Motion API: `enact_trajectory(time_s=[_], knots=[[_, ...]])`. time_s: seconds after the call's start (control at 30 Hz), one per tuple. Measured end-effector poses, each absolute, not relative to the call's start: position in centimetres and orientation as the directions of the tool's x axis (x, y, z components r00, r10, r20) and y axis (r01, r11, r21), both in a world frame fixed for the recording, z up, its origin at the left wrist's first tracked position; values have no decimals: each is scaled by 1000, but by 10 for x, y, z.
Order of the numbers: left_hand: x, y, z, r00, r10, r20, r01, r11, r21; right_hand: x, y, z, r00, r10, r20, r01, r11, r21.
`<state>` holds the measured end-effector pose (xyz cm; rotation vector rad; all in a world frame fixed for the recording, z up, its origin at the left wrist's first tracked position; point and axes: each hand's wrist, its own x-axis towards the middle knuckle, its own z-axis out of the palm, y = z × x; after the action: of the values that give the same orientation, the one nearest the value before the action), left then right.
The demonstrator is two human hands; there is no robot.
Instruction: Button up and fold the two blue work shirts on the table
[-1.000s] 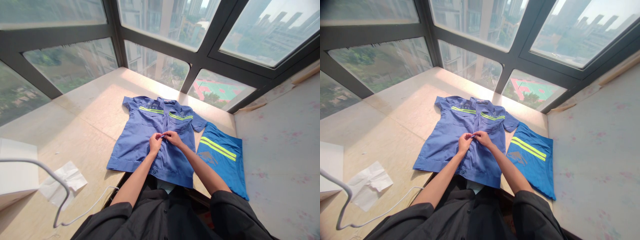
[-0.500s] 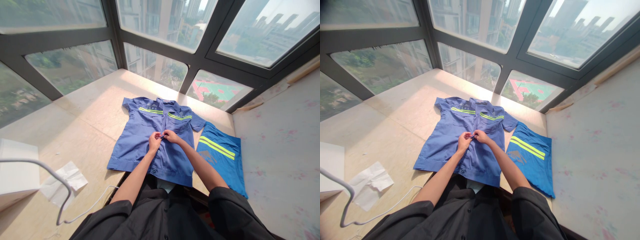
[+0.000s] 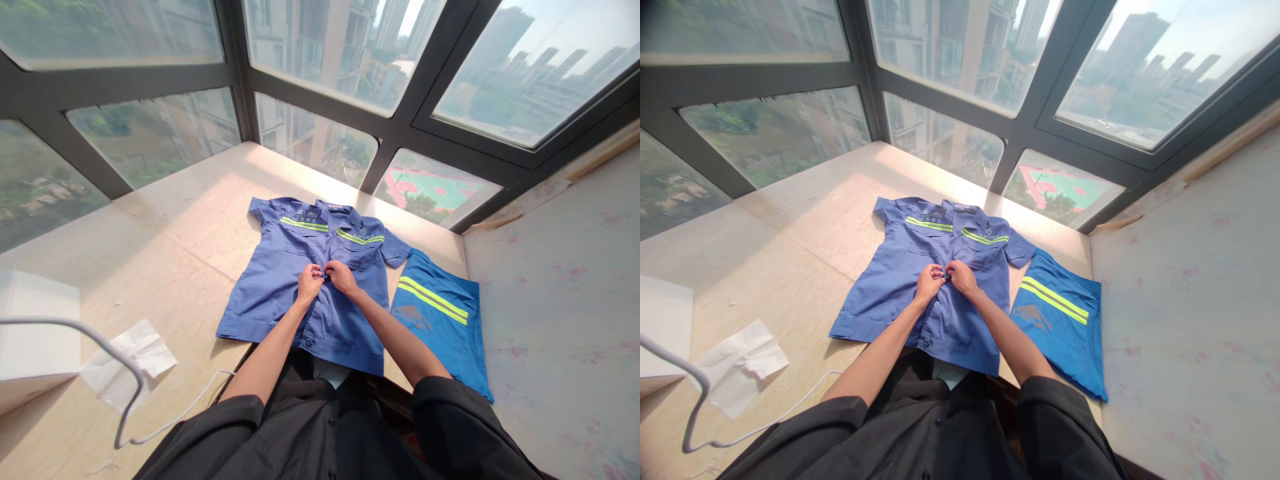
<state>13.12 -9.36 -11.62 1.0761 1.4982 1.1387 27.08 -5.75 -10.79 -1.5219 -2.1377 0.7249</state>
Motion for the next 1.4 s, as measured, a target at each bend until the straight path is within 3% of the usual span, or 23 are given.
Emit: enact_trajectory(time_s=[0.23,0.47,0.63,0.73,0.87,0.97,1.07,1.4], knots=[[129,-86,-119,-189,953,-236,85,255,963,266,-65,-110,-307,944,124,779,324,-536],[129,-84,-123,-175,951,-253,23,261,965,273,-78,-99,-226,937,265,744,342,-574],[129,-84,-127,-166,954,-251,-35,248,968,279,-88,-93,-399,898,185,677,425,-601],[129,-85,-129,-176,953,-247,-64,240,969,276,-93,-92,-396,906,152,671,398,-625],[129,-86,-130,-195,949,-250,-104,233,967,270,-98,-89,-184,978,98,675,198,-710],[130,-88,-129,-208,947,-243,-127,221,967,264,-100,-85,-43,970,-240,441,-197,-875],[130,-91,-126,-210,952,-224,-131,200,971,260,-98,-82,-61,862,-503,207,-482,-851],[126,-96,-116,-179,970,-162,-64,153,986,258,-92,-82,-43,825,-564,113,-557,-823]])
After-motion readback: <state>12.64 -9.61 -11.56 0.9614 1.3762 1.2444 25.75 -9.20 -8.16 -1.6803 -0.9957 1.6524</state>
